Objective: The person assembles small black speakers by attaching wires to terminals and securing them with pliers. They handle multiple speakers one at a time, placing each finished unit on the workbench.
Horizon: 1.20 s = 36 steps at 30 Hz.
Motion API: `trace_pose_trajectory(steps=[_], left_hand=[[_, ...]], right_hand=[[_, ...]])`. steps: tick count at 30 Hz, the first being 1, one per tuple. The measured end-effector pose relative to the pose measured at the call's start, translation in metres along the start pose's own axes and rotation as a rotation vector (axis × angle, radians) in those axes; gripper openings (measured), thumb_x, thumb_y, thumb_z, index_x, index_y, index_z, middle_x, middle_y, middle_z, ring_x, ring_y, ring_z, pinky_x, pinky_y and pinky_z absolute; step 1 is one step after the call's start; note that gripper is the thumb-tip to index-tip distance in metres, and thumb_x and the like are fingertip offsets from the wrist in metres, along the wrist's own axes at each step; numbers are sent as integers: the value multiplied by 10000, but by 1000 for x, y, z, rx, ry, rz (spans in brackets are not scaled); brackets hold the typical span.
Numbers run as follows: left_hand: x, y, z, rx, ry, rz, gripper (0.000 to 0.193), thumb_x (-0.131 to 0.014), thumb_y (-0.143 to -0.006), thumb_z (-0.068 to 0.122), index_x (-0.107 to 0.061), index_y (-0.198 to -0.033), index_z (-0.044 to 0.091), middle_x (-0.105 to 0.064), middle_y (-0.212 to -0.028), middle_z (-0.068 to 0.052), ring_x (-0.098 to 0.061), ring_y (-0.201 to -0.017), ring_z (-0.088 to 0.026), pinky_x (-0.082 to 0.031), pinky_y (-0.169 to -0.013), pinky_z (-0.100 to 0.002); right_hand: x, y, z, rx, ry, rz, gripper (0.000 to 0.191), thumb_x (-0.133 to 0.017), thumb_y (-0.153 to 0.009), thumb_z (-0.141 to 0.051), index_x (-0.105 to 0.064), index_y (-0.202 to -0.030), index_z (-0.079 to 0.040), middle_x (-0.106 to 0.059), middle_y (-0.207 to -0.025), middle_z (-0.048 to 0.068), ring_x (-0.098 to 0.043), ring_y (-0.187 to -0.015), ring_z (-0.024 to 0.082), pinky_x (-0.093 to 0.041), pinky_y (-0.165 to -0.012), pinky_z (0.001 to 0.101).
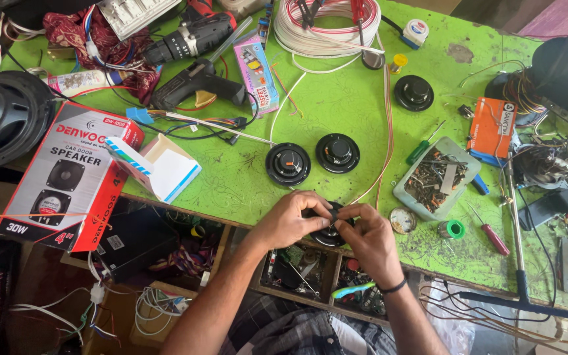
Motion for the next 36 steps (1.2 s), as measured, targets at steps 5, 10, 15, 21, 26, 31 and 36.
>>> trace_pose_trajectory(steps=[5,10,15,21,26,31,36], left_hand=[[-6,11,9,-97,-131,106,88,-770,-821,128,-728,-844,54,-753,-1138,-83,-649,-1135,-263,-444,-1047,-399],[-8,19,13,-112,-134,143,92,-762,-830,120,-705,-871,61,-738,-1150,-78,-633,-1163,-263,-463,-1049,-392],[-9,25,15,-176,-147,138,97,-741,-856,93,-684,-927,59,-724,-1216,-91,-618,-1220,-280,-466,-1074,-408],[-11,31,19,-283,-237,126,209,-776,-860,102,-693,-1047,59,-686,-1300,-119,-575,-1265,-325,-459,-1075,-444],[-13,30,16,-386,-379,149,176,-786,-856,90,-720,-1018,73,-709,-1279,-96,-625,-1207,-314,-509,-1025,-436],[-13,33,7,-440,-476,171,219,-767,-799,36,-732,-1014,55,-711,-1280,-112,-655,-1206,-311,-528,-1017,-430],[-14,39,0,-487,-540,181,264,-732,-787,-26,-738,-1042,43,-707,-1298,-126,-652,-1216,-314,-531,-1024,-428]], right_hand=[[-9,21,-13,275,157,185,131,-726,-871,-41,-736,-1001,-33,-744,-1090,79,-606,-651,95,-503,-583,247],[-16,35,-21,438,183,231,234,-700,-918,-25,-732,-1150,-25,-717,-1189,127,-724,-978,185,-586,-755,272],[-16,36,-19,219,128,144,264,-726,-868,-47,-744,-1130,-31,-697,-1216,115,-724,-826,155,-578,-625,263],[-12,38,-21,308,256,166,265,-742,-870,-66,-731,-1132,-25,-698,-1212,137,-721,-889,226,-580,-706,308],[-11,37,-19,373,307,171,279,-743,-877,-70,-724,-1151,-25,-699,-1209,149,-731,-973,278,-593,-777,347],[-14,39,-17,348,291,177,234,-739,-882,-69,-734,-1115,-47,-691,-1223,153,-734,-981,276,-605,-749,329],[-17,42,-18,413,338,168,231,-746,-873,-61,-753,-1104,-67,-681,-1228,151,-735,-960,276,-588,-758,353]])
Point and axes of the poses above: each hand's wrist, its own y-axis away from the middle knuckle, its own x-axis out of the back of the hand, z = x × y, the point moved 2 cm from there along -y, towards the middle knuckle
